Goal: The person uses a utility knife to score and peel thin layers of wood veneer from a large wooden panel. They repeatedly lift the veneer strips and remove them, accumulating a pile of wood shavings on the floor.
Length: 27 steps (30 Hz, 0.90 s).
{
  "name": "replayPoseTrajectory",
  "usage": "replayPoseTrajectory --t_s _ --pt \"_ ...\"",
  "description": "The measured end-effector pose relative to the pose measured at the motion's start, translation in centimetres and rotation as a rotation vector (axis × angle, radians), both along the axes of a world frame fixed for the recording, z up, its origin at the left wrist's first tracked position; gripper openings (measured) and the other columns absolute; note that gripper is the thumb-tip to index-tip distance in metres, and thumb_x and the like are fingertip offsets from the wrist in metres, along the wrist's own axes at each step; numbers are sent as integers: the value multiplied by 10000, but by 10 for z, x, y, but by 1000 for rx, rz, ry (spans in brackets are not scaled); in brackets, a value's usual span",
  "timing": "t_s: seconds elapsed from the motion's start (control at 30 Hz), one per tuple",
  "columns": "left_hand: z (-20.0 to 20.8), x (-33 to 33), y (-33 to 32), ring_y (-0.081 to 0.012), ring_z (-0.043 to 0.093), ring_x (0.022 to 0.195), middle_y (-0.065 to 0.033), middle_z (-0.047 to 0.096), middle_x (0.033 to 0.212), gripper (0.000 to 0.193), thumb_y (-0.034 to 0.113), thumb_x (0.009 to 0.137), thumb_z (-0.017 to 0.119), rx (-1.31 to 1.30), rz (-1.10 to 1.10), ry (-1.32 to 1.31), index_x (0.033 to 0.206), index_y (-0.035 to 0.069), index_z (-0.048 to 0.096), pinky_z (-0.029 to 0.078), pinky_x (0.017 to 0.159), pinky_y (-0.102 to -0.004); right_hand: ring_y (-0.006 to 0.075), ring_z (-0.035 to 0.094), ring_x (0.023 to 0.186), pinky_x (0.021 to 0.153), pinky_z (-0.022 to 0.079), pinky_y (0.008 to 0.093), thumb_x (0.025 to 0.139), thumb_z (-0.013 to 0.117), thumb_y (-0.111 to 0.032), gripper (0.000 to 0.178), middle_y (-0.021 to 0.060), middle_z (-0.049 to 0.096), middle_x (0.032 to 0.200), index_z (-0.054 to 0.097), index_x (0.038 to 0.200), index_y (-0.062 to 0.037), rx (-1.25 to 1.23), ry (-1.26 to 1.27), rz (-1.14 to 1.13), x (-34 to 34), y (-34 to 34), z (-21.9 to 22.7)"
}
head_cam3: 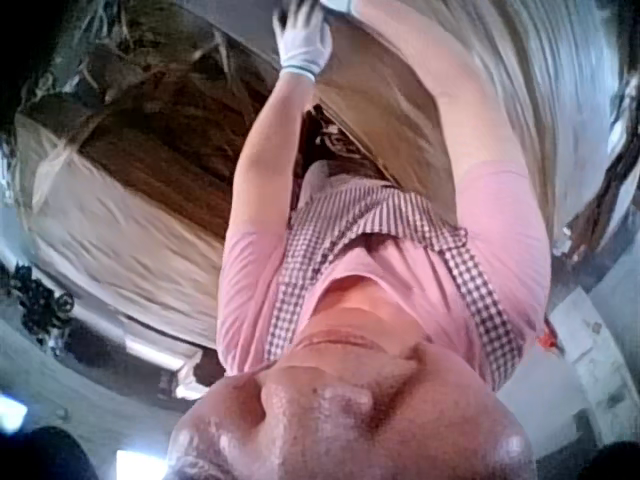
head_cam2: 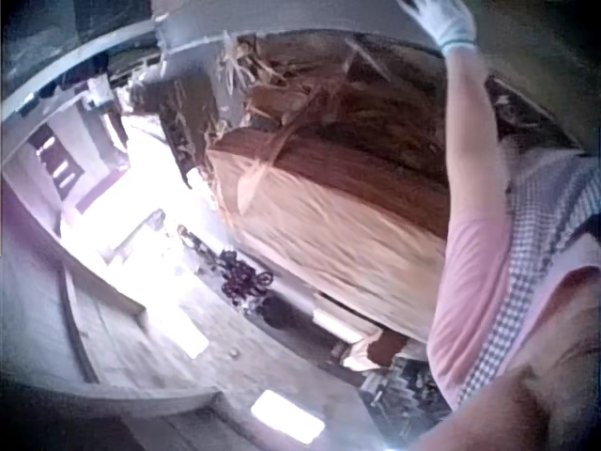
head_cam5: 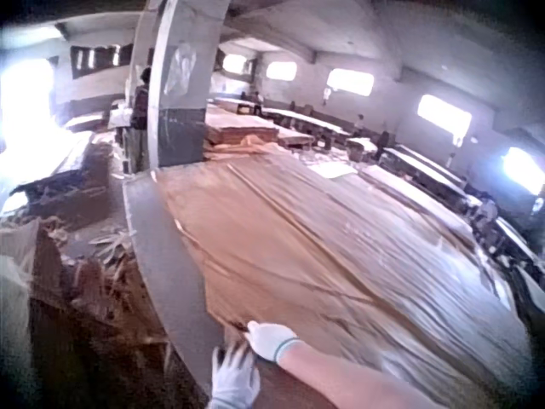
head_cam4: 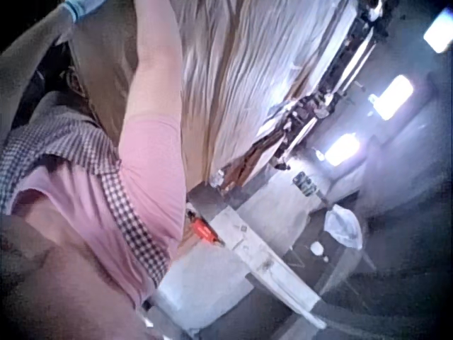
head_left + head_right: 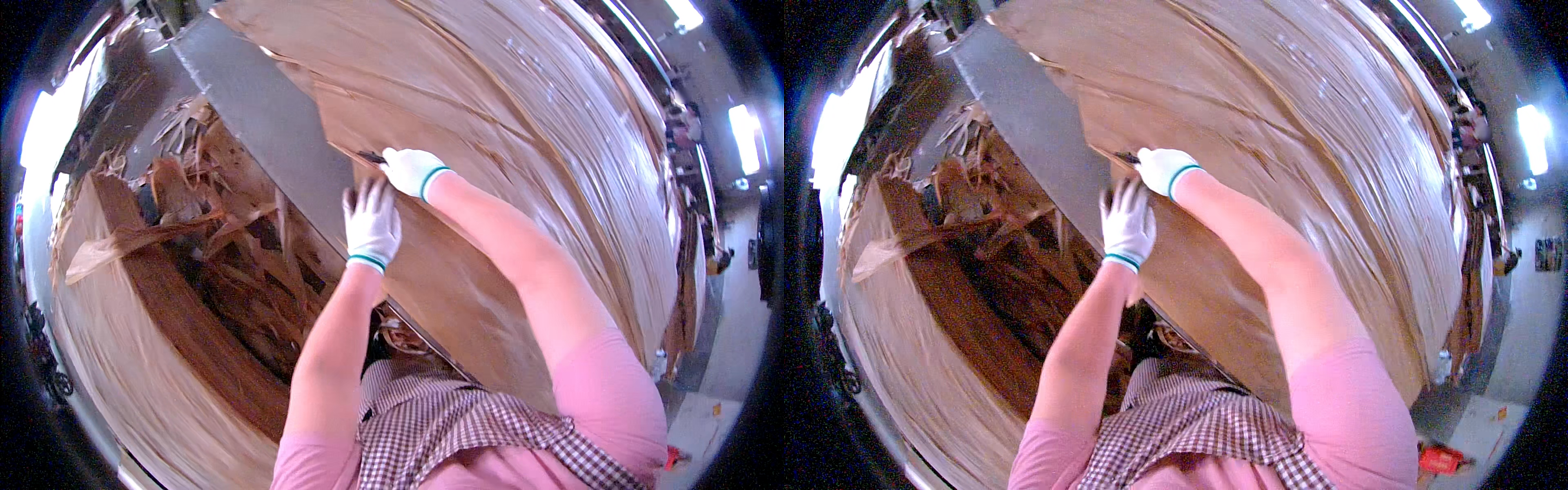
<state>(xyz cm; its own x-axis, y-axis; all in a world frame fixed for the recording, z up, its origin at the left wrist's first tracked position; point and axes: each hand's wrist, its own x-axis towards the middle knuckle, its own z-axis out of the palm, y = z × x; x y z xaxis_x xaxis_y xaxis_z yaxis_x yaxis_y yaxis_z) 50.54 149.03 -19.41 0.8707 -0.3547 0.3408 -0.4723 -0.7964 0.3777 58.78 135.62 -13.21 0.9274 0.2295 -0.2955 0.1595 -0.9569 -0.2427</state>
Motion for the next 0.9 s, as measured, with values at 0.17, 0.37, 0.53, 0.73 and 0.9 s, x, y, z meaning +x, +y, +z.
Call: replayPoseTrajectory --t_s 0.17,0.37,0.53,0.73,0.9 --pt "-10 0 7 -271 334 1332 -72 439 1380 476 187 818 549 24 25 -28 1286 108 509 172 1106 -568 421 632 844 735 482 524 933 447 -282 297 267 642 863 548 958 -3 -27 108 -139 -142 -94 15" --pt "19 -26 -44 -243 277 1389 -53 409 1436 474 167 867 511 59 -20 8 1337 141 456 41 1127 -577 377 663 833 711 524 473 866 510 -189 218 224 669 912 643 925 -26 27 52 -381 -214 -132 14" --pt "8 -107 -102 -267 151 1431 -111 264 1517 620 332 899 470 285 -170 110 1441 87 294 38 1141 -514 335 671 916 755 533 439 836 527 -165 252 191 682 964 699 972 -43 98 78 -404 -215 -123 18" --pt "1 -108 -96 -288 206 1411 -113 266 1514 601 348 928 433 352 -218 -64 1448 85 283 110 1128 -516 348 669 853 717 524 473 888 456 -227 263 183 680 950 654 952 -65 60 193 -449 -334 -228 25" --pt "-6 -106 -96 -287 223 1405 -111 287 1504 602 352 928 444 358 -205 -86 1451 102 283 138 1120 -515 378 658 771 668 513 497 945 424 -330 305 197 670 884 561 1016 -67 -109 219 -733 -548 -318 27"
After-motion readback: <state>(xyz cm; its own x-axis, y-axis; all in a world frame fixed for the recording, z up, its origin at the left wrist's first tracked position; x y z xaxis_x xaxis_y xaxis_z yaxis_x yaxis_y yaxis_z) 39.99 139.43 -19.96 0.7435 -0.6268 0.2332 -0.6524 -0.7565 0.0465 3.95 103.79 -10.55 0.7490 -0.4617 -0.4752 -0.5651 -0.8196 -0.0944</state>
